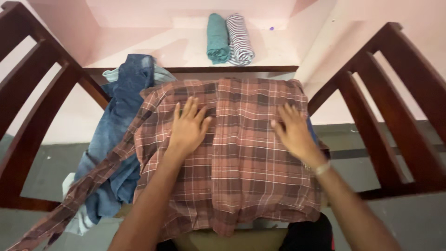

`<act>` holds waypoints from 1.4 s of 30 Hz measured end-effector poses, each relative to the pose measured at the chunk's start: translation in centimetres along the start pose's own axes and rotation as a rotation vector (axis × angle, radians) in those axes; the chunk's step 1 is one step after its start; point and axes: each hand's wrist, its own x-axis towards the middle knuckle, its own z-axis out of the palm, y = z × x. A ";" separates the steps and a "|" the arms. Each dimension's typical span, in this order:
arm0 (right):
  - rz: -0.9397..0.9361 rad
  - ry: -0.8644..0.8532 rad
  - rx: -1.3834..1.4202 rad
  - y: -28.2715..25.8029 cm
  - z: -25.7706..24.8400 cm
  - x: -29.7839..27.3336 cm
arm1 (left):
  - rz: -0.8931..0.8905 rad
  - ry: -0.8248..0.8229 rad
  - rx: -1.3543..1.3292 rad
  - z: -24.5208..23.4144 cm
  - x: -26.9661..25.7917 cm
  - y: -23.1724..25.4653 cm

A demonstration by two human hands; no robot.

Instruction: The person buttons a light blue polka-dotted shirt, folds it into a compact roll, and places it on a shelf. They then button and fold a brown plaid shirt in the same manner.

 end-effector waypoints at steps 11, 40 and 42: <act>0.483 0.607 0.181 -8.8 1.2 -22.7 | -0.419 0.443 0.164 -6.5 -22.5 6.4; 0.479 0.780 -0.041 -0.1 5.3 -28.8 | -1.015 0.463 -0.862 2.8 -32.7 -7.2; 0.484 0.780 0.061 0.5 6.5 -28.5 | -0.985 0.412 -0.708 2.0 -32.0 -6.2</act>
